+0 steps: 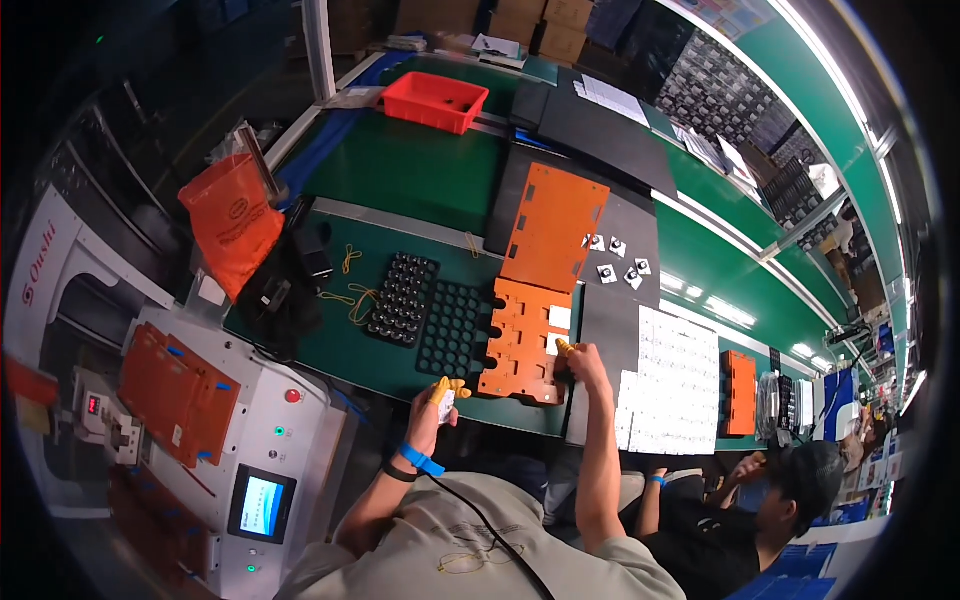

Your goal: Assembling yellow components into housings on orange boards and processing them through a machine.

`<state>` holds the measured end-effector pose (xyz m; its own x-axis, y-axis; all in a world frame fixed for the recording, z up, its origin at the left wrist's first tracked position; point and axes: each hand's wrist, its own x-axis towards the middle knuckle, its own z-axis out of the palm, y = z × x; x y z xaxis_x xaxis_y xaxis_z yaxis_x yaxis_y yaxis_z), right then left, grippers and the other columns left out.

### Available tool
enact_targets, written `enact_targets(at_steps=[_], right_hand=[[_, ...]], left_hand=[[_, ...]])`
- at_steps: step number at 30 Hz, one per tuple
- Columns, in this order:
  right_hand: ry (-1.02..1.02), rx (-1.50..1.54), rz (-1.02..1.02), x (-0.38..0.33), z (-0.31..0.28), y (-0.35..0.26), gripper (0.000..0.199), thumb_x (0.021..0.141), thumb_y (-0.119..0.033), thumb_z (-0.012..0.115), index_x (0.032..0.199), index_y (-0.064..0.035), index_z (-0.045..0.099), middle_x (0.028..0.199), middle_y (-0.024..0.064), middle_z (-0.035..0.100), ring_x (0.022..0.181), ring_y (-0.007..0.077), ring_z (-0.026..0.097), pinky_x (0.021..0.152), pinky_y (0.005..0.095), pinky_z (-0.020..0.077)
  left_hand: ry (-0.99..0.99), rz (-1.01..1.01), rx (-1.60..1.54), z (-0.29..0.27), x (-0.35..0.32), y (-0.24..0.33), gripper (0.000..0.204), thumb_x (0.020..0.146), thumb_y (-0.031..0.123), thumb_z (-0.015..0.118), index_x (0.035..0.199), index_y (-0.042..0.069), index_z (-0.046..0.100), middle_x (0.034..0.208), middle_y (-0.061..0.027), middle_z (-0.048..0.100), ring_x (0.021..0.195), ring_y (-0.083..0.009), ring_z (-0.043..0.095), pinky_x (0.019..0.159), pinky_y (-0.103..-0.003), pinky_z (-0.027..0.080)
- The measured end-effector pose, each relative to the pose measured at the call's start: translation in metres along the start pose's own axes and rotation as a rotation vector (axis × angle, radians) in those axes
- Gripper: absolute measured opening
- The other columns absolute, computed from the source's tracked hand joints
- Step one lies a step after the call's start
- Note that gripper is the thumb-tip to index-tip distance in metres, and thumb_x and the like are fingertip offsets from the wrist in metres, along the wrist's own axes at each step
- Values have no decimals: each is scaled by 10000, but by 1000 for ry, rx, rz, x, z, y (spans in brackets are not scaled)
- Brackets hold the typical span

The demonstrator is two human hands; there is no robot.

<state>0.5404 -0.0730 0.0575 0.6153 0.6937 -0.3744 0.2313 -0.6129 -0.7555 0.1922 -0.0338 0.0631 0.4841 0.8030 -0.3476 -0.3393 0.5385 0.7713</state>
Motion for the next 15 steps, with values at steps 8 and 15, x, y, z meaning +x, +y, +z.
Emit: enact_targets(at_steps=[8, 15], right_hand=[[-304, -371, 110, 20, -34, -51, 367, 790, -329, 777, 686, 7, 671, 607, 60, 608, 513, 160, 580, 466, 294, 464], [173, -692, -364, -14, 35, -131, 354, 832, -383, 740, 819, -30, 716, 801, 214, 701, 818, 383, 692, 698, 470, 549]], left_hand=[[-118, -187, -132, -4, 2, 21, 428, 1023, 437, 473, 1054, 46, 643, 850, -38, 637, 578, -108, 504, 536, -255, 397], [-194, -214, -445, -36, -10, 36, 376, 1009, 361, 506, 1167, 41, 623, 952, -59, 626, 746, -175, 530, 709, -317, 427]])
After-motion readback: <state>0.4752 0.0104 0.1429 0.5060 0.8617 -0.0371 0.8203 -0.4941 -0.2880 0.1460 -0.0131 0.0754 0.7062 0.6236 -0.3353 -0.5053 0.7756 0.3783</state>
